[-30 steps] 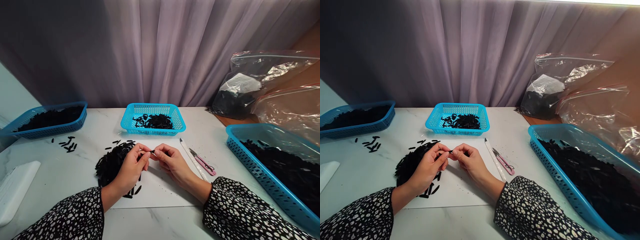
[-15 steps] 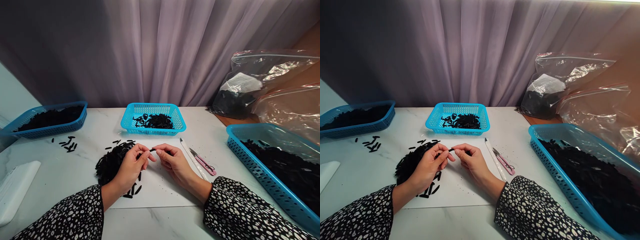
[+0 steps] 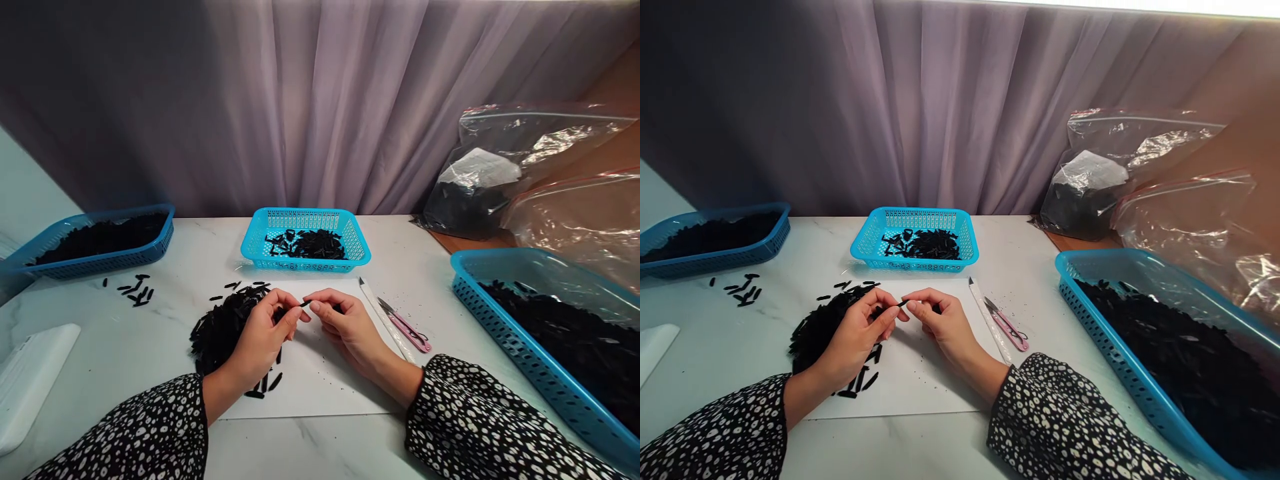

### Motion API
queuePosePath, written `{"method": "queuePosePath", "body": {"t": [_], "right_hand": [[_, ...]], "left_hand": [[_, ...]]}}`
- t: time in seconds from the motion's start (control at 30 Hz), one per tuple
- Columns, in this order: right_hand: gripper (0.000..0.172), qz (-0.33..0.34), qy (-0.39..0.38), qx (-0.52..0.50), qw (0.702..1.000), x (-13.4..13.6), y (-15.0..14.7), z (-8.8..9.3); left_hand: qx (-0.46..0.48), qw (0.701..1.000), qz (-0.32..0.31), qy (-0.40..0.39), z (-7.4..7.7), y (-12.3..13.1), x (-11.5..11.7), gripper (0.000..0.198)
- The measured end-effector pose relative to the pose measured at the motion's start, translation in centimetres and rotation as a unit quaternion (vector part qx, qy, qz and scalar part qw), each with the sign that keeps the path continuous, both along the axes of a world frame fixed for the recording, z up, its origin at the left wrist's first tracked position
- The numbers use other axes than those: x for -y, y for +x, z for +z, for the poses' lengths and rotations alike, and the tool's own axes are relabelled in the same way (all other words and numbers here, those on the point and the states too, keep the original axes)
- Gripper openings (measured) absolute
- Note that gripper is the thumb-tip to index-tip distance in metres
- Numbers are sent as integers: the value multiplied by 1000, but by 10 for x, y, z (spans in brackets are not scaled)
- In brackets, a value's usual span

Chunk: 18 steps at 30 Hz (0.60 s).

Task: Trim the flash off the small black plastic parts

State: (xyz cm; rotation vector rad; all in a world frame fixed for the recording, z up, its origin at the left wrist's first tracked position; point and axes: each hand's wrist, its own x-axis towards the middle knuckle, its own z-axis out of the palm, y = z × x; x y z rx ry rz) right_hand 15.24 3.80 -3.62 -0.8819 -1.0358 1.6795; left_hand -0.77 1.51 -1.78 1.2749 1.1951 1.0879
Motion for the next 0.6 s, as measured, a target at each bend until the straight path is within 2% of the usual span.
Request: {"method": "queuePosePath", "body": {"t": [0.1, 0.23, 0.3, 0.37, 0.4, 0.43, 0.5, 0.53, 0.6], "right_hand": [[27, 0, 4, 6, 1000, 2, -1, 0], [29, -9, 22, 29, 999, -5, 4, 2], [31, -31, 57, 85, 994, -14, 13, 8], [29, -60, 117, 183, 974, -23, 27, 21], [27, -74, 158, 251, 952, -27, 36, 31], [23, -88, 199, 339, 915, -31, 47, 43], [11, -148, 239, 524, 804, -34, 73, 70], [8, -187, 226, 605, 740, -34, 89, 83], [10, -235, 147, 727, 628, -34, 124, 103]], "left_hand": [[32, 999, 3, -14, 0, 0, 1, 8], [74, 997, 14, -27, -3, 0, 0, 21], [76, 997, 16, -26, -4, 1, 0, 22], [78, 996, 19, -29, -3, 1, -1, 22], [82, 996, 20, -34, -2, 2, 0, 21], [87, 995, 19, -41, -1, 2, 0, 22], [100, 993, 8, -60, 2, 1, 1, 26], [105, 992, 0, -71, 3, 1, 1, 28], [109, 990, -16, -89, 5, 0, 2, 32]]}}
